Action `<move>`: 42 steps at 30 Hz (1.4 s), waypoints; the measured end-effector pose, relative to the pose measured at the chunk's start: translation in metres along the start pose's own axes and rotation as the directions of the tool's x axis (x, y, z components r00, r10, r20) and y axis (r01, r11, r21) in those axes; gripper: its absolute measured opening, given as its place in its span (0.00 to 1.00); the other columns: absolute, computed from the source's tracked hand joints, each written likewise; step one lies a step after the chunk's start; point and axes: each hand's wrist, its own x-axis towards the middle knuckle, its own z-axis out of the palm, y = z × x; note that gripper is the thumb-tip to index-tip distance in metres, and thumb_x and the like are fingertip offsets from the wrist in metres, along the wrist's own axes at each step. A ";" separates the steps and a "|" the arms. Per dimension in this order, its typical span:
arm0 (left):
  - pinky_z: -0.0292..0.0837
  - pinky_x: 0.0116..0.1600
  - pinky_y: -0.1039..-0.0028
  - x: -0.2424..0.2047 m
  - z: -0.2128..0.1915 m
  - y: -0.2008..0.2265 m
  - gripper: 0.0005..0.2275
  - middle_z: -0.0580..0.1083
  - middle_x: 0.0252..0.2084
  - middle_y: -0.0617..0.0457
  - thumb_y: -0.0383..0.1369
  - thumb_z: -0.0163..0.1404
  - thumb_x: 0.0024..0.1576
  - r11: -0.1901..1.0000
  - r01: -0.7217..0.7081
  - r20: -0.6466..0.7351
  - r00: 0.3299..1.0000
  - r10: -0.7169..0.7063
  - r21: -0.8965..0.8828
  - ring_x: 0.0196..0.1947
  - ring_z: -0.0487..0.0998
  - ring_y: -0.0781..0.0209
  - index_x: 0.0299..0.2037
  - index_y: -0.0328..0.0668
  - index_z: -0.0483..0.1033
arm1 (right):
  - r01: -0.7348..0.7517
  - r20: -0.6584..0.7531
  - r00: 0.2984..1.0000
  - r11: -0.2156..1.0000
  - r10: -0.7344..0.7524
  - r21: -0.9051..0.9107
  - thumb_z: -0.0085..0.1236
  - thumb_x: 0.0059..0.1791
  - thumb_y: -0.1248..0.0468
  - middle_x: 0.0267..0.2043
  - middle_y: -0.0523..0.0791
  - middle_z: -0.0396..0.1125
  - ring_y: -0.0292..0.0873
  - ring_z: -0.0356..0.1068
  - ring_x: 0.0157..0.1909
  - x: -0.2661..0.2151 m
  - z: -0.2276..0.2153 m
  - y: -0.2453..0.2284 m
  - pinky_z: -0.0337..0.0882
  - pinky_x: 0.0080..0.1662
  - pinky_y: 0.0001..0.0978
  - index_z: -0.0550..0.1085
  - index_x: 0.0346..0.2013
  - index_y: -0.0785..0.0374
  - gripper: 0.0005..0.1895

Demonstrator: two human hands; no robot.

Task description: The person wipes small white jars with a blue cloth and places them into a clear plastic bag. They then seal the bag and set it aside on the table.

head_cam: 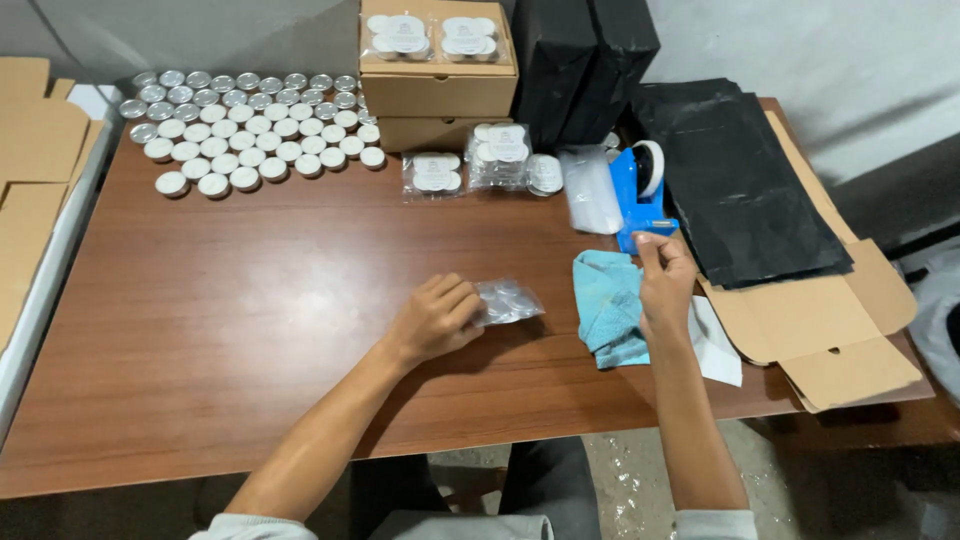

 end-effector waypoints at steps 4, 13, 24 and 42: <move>0.72 0.39 0.74 0.015 -0.013 0.007 0.10 0.67 0.25 0.56 0.35 0.60 0.50 0.989 -0.127 -0.032 0.991 0.130 0.074 0.31 0.71 0.59 0.25 0.46 0.70 | -0.220 0.306 0.937 0.965 0.168 0.142 0.55 0.53 0.63 0.38 0.38 0.69 0.30 0.62 0.30 -0.037 0.038 -0.020 0.69 0.32 0.18 0.80 0.42 0.62 0.09; 0.71 0.42 0.72 0.011 -0.014 0.007 0.06 0.65 0.26 0.55 0.32 0.55 0.52 0.981 -0.156 0.028 0.988 0.154 0.117 0.32 0.70 0.57 0.28 0.46 0.70 | -0.360 0.656 0.714 0.932 0.245 0.044 0.57 0.49 0.64 0.72 0.50 0.55 0.52 0.56 0.70 -0.061 0.080 -0.010 0.61 0.65 0.42 0.81 0.47 0.67 0.14; 0.70 0.40 0.73 0.009 -0.013 0.006 0.08 0.63 0.24 0.56 0.35 0.57 0.52 0.989 -0.108 0.028 0.994 0.105 0.102 0.31 0.69 0.59 0.28 0.46 0.70 | -0.089 0.652 0.750 0.993 0.114 -0.072 0.58 0.49 0.63 0.67 0.50 0.62 0.55 0.59 0.68 -0.063 0.084 -0.001 0.58 0.66 0.45 0.83 0.43 0.62 0.12; 0.68 0.37 0.75 0.012 -0.016 0.006 0.08 0.65 0.25 0.56 0.33 0.58 0.48 0.995 -0.075 0.023 0.997 0.074 0.067 0.31 0.69 0.59 0.28 0.45 0.71 | 0.538 0.638 0.736 0.767 -0.226 -0.349 0.49 0.54 0.55 0.62 0.46 0.66 0.54 0.62 0.60 -0.043 0.072 0.030 0.61 0.61 0.47 0.78 0.55 0.50 0.17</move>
